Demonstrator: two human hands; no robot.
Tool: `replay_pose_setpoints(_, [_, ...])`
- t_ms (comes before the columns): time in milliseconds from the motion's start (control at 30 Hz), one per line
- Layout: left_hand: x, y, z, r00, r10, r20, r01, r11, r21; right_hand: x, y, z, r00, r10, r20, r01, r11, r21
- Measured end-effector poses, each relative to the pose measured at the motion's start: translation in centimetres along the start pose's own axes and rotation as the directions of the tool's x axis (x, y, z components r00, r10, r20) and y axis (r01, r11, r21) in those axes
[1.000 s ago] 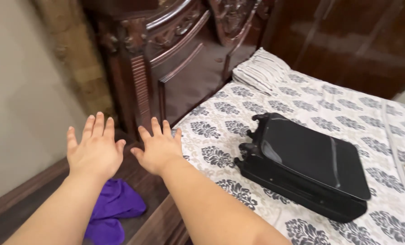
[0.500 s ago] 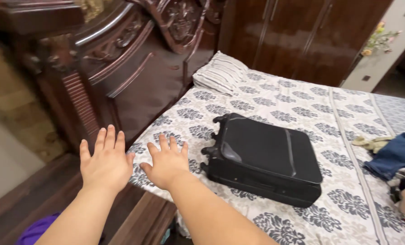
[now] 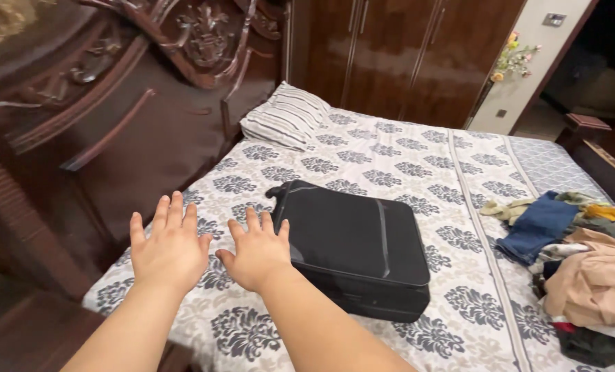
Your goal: Wiping down the exterior of a black suitcase with a purple cloth on a bed.
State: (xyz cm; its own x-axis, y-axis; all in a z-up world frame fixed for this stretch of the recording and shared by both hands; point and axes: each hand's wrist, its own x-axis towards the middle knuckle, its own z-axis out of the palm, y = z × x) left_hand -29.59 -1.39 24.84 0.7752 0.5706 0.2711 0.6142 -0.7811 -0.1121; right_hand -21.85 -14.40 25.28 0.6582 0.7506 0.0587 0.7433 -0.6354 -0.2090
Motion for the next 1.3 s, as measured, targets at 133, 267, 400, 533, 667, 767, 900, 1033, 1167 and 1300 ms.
replay_pose_setpoints(133, [1.0, 3.6, 0.8, 0.999, 0.04, -0.006, -0.04, 0.999, -0.007, -0.3, 3.3, -0.3, 0.999, 0.044, 0.006, -0.044, 0.999, 0.015])
replay_pose_setpoints(267, [1.7, 7.2, 0.9, 0.996, 0.085, 0.02, -0.085, 0.996, -0.026, -0.4, 6.5, -0.5, 0.996, 0.082, 0.017, -0.082, 0.997, 0.006])
replay_pose_setpoints(400, [2.5, 10.1, 0.8, 0.99, 0.135, 0.046, -0.134, 0.99, -0.035, 0.0, 9.2, -0.8, 0.99, 0.137, 0.011, -0.137, 0.99, -0.022])
replay_pose_setpoints(533, [4.4, 12.1, 1.1, 0.981, 0.188, 0.049, -0.186, 0.981, -0.05, 0.6, 11.2, -1.2, 0.979, 0.201, 0.012, -0.201, 0.979, -0.025])
replay_pose_setpoints(667, [6.4, 14.3, 2.2, 0.964, 0.265, 0.029, -0.263, 0.963, -0.066, 1.3, 13.2, -1.4, 0.961, 0.277, 0.005, -0.277, 0.96, -0.034])
replay_pose_setpoints(767, [8.1, 16.0, 3.0, 0.944, 0.33, 0.006, -0.329, 0.941, -0.085, 1.9, 14.9, -1.4, 0.944, 0.329, -0.007, -0.329, 0.943, -0.053])
replay_pose_setpoints(900, [11.3, 17.6, 3.0, 0.922, 0.386, -0.038, -0.388, 0.915, -0.113, 3.6, 16.5, -2.5, 0.925, 0.375, -0.065, -0.379, 0.923, -0.07])
replay_pose_setpoints(1033, [14.0, 18.6, 3.0, 0.894, 0.446, -0.042, -0.447, 0.885, -0.128, 5.3, 17.3, -2.8, 0.894, 0.437, -0.097, -0.443, 0.895, -0.054])
replay_pose_setpoints(1167, [15.9, 19.8, 3.3, 0.866, 0.496, -0.057, -0.499, 0.855, -0.142, 6.3, 18.3, -3.0, 0.864, 0.482, -0.144, -0.493, 0.869, -0.049])
replay_pose_setpoints(1300, [16.8, 21.3, 3.6, 0.841, 0.537, -0.06, -0.54, 0.83, -0.142, 6.4, 18.9, -3.6, 0.845, 0.512, -0.151, -0.524, 0.85, -0.047])
